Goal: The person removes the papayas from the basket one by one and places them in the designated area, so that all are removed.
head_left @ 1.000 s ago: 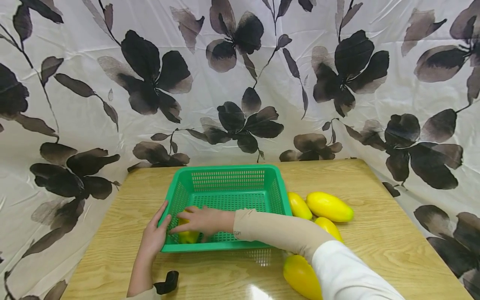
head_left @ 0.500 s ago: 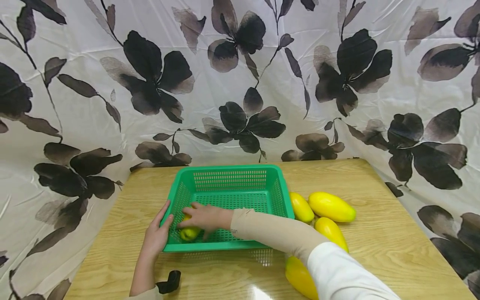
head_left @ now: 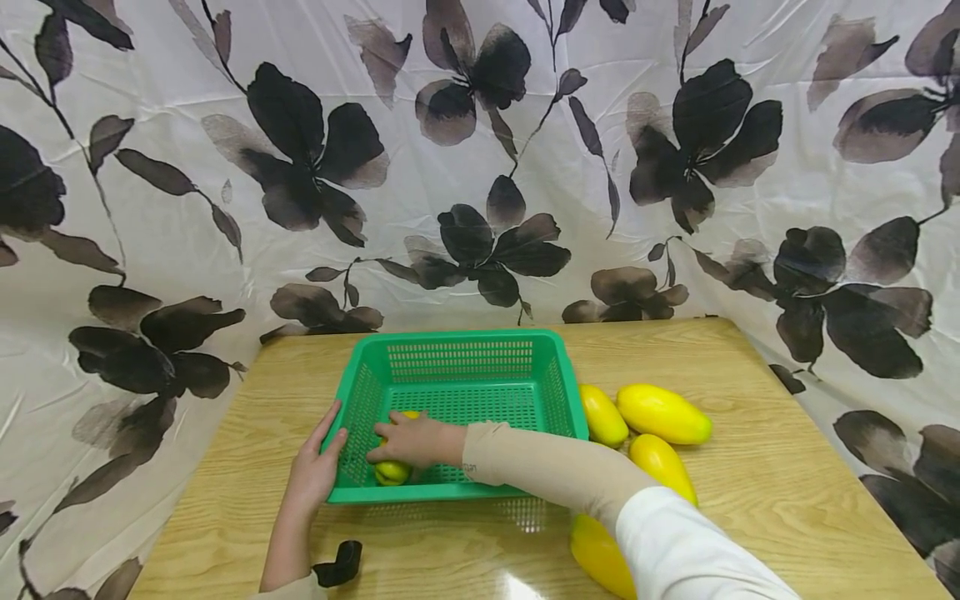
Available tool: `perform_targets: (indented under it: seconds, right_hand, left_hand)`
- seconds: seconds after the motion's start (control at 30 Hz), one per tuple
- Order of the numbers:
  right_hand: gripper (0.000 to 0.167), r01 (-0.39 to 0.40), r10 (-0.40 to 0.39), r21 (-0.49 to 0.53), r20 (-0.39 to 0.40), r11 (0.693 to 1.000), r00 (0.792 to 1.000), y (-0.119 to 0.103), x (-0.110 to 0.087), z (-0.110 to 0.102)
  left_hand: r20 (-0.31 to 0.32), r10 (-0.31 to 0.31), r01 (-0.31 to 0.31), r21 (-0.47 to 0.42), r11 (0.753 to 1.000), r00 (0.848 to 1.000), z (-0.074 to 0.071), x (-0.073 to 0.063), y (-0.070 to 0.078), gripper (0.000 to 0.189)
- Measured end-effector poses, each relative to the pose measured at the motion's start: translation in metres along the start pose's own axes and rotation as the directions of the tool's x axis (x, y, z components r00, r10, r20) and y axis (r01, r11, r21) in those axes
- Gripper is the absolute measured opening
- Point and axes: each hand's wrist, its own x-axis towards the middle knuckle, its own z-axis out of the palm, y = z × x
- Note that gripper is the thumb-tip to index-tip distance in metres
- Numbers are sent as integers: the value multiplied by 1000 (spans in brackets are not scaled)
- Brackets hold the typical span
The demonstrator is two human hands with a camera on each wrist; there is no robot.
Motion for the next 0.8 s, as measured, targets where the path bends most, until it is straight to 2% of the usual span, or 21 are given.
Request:
perform_targets:
  seconds: [0.2, 0.4, 0.6, 0.8]
  right_hand:
    - [71, -14, 13, 15, 15, 1000, 1000, 5, -2, -1]
    - [69, -6, 6, 10, -15, 1000, 1000, 13, -6, -7]
    - [64, 4, -3, 14, -64, 1000, 998, 19, -22, -24]
    - [62, 52, -47, 32, -131, 998, 990, 22, -42, -38]
  left_hand:
    - [0, -1, 1, -9, 1000, 1000, 0, 0, -1, 52]
    - [0, -3, 3, -7, 1000, 1000, 0, -1, 1, 52]
    - [5, -1, 1, -5, 1000, 1000, 0, -2, 1, 53]
    - [3, -4, 4, -8, 1000, 1000, 1, -1, 0, 53]
